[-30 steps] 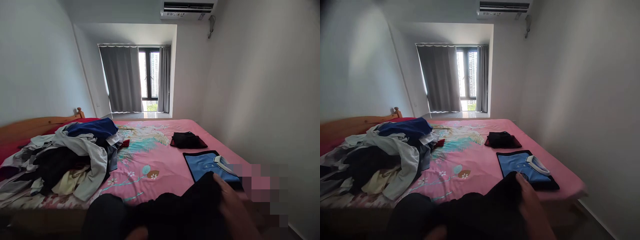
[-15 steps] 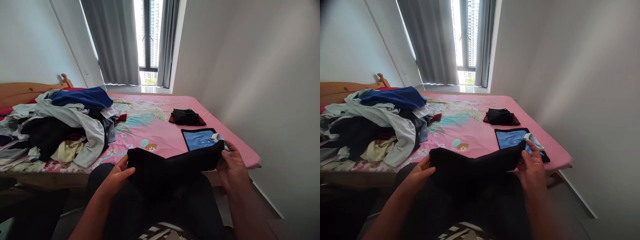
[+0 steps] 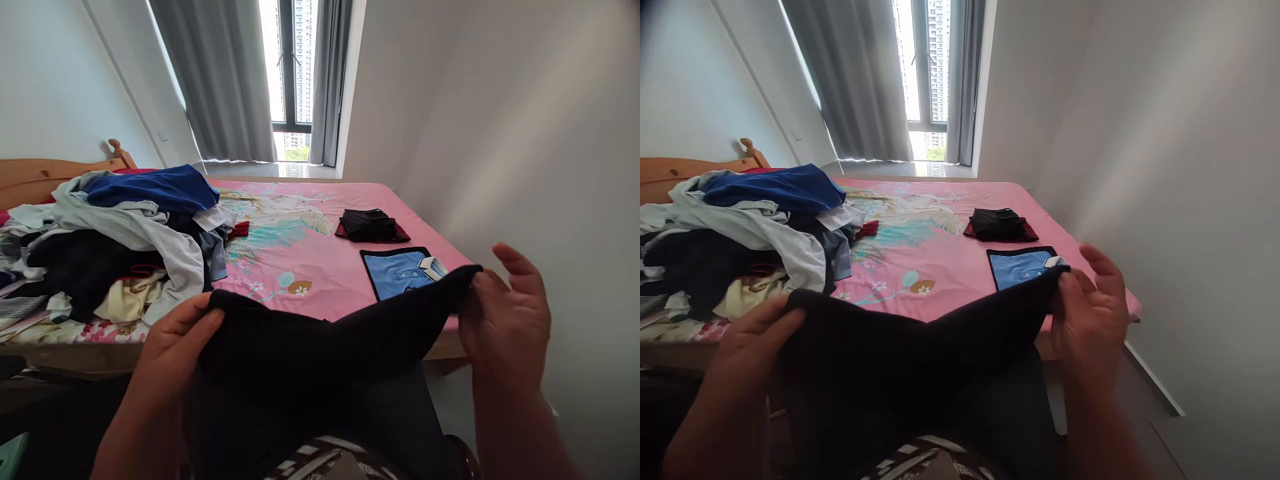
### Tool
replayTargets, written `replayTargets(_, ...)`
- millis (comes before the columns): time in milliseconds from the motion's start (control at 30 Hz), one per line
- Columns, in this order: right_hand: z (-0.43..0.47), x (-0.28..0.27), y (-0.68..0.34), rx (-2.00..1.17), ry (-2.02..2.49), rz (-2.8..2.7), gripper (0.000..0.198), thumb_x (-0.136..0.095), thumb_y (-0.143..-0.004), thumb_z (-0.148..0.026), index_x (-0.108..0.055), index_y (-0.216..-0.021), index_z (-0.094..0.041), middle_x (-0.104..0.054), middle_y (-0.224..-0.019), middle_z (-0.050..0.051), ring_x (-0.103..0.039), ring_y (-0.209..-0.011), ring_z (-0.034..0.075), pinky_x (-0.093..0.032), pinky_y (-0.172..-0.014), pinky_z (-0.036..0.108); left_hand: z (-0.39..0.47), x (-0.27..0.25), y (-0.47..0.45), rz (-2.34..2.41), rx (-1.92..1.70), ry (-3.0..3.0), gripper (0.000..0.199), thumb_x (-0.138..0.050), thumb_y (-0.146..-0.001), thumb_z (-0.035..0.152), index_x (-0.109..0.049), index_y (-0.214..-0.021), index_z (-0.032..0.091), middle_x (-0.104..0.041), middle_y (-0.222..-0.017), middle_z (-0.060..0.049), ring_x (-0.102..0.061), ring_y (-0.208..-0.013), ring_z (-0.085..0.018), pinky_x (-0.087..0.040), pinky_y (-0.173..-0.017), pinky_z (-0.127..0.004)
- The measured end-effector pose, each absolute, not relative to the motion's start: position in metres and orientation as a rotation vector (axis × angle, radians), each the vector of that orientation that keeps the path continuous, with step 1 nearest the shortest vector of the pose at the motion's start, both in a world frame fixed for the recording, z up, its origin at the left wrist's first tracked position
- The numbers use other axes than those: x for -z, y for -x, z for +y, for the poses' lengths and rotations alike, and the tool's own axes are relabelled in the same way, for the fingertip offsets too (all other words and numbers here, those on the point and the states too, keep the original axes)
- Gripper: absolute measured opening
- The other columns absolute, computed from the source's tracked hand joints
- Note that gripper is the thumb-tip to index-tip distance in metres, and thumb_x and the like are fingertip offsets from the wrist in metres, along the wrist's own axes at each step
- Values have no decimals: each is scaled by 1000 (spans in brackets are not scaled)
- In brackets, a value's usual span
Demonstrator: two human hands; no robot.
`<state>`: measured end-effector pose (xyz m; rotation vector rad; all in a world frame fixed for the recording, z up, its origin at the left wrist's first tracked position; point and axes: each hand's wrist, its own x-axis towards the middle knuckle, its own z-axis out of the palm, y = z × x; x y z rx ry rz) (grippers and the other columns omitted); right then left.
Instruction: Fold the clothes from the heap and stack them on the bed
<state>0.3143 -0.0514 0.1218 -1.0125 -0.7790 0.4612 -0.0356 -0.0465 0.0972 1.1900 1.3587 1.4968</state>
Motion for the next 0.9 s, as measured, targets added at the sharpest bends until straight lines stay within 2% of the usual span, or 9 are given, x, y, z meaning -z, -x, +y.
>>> replayTargets(100, 8, -140, -319, -481, 907, -976, 39, -63, -76, -22, -55, -114, -21, -49, -65, -6, -42, -53, 5, -36, -52, 19, 7, -124, 26, 1275, -1502, -1319, 42, -76, -64, 38, -68, -99, 16, -69, -79, -3, -65, -72, -18, -51, -58, -23)
replayTargets(167, 63, -151, -324, -527, 869, -1056, 30, -59, -77, -24, -56, -107, -19, -49, -68, -6, -44, -56, 5, -38, -55, 19, 60, -141, 18, 1230, -1551, -1389, 41, -72, -69, 33, -65, -104, 12, -68, -86, -6, -64, -78, -18, -52, -70, -27)
replayTargets(300, 145, -151, -333, -498, 925, -1009, 38, -57, -78, -25, -48, -114, -22, -58, -104, 0, -58, -89, 8, -44, -71, 21, 143, -146, 9, 1321, -1825, -1286, 52, -62, -74, 16, -50, -124, 13, -60, -113, -11, -62, -91, -16, -50, -82, -31)
replayTargets(367, 152, -128, -336, -513, 975, -1040, 33, -52, -82, -28, -48, -114, -22, -58, -109, 1, -58, -93, 9, -45, -72, 22, 151, -120, 10, 1366, -1822, -1356, 51, -62, -73, 19, -50, -123, 15, -58, -118, -11, -60, -98, -17, -48, -85, -32)
replayTargets(500, 109, -34, -327, -630, 1133, -1278, 27, -52, -82, -35, -61, -98, -15, -64, -80, 2, -57, -72, 11, -46, -69, 26, 103, -13, 14, 1473, -1383, -1658, 25, -61, -73, 32, -64, -93, 15, -66, -92, -6, -61, -87, -19, -48, -85, -33)
replayTargets(567, 77, 22, -318, -712, 1204, -1358, 21, -57, -77, -31, -64, -87, -13, -64, -74, 3, -57, -68, 12, -46, -67, 26, 66, 44, 16, 1553, -1131, -1645, 19, -56, -74, 28, -64, -87, 16, -65, -84, -5, -61, -78, -18, -50, -79, -33)
replayTargets(633, 50, 72, -307, -755, 1263, -1425, 16, -54, -76, -25, -65, -82, -14, -65, -76, 5, -59, -70, 15, -47, -66, 29, 35, 87, 16, 1568, -988, -1727, 22, -50, -72, 17, -63, -89, 17, -66, -91, -5, -62, -86, -20, -48, -85, -36)
replayTargets(767, 23, 131, -293, -586, 1275, -1794, 37, -43, -70, -6, -64, -98, -19, -59, -102, 7, -55, -99, 19, -46, -89, 38, 14, 113, 18, 1541, -903, -2047, 46, -44, -65, 2, -61, -103, 21, -58, -120, -6, -51, -117, -21, -38, -103, -39)
replayTargets(900, 24, 138, -291, -375, 1286, -1904, 39, -42, -71, -2, -62, -100, -20, -54, -103, 8, -51, -102, 21, -44, -92, 42, 26, 99, 21, 1522, -695, -2301, 42, -47, -63, 0, -63, -95, 22, -60, -113, -7, -53, -111, -24, -41, -98, -42)
